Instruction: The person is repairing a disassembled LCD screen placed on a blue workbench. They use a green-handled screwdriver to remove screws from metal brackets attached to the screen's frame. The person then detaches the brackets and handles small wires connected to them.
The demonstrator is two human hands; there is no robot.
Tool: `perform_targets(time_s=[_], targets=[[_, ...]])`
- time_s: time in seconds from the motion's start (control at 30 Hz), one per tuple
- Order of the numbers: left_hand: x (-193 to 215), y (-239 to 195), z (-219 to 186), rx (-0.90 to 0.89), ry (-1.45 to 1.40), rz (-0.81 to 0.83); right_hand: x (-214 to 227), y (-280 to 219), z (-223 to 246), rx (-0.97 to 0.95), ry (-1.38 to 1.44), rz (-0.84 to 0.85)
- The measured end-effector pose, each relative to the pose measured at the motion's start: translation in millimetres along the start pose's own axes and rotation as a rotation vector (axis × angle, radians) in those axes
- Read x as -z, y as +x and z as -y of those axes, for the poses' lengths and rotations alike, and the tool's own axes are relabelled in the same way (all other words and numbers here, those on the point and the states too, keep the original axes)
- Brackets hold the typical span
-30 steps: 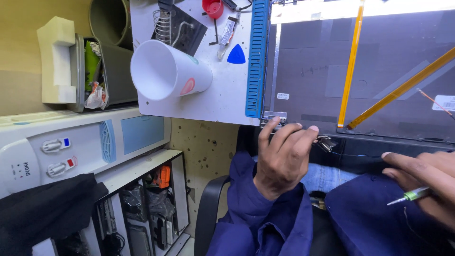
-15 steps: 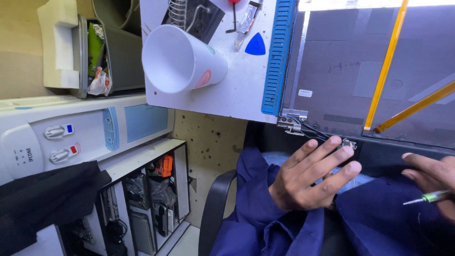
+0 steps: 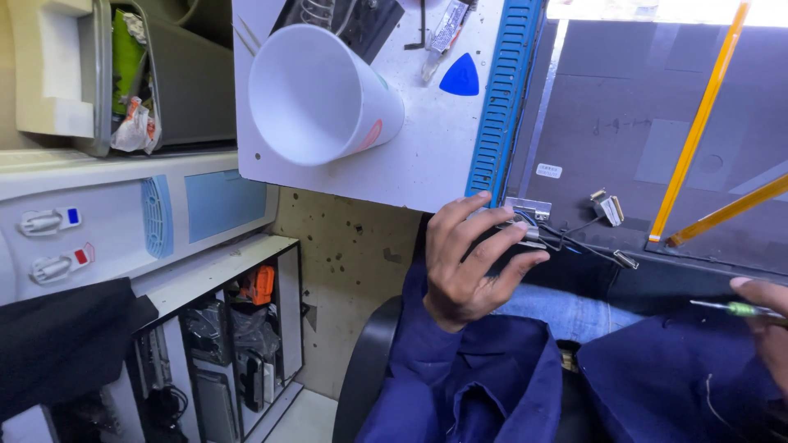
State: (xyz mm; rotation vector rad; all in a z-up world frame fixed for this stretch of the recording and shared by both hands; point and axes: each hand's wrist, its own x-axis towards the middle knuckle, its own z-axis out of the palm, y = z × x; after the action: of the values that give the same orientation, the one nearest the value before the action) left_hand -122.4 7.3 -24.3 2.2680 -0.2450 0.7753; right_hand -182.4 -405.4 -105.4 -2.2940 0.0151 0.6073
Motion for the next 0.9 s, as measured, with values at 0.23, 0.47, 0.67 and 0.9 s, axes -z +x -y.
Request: perform_targets(time_s=[0.23,0.47,0.67,0.9], targets=[[-16.8,-16.9,29.3,-0.035,-0.012,-0.112,-6.6,5.5,-26.8,-0.620,0.499,-0.070],[-29.7,-27.6,43.8,-0.086,0.021,-0.163,22.4,16.1,143.1,0.424,-0.127,-0.035],[-17.0,-20.3,40.1,-0.071,0.107,-0.084,27.6,59.5,317.3,0.785,-0.547,0.133],[-12.5,-18.5,36.7,-0.040,0.101,-0.047,0.4,71.6,357.5,0.836,-0.552,0.108]])
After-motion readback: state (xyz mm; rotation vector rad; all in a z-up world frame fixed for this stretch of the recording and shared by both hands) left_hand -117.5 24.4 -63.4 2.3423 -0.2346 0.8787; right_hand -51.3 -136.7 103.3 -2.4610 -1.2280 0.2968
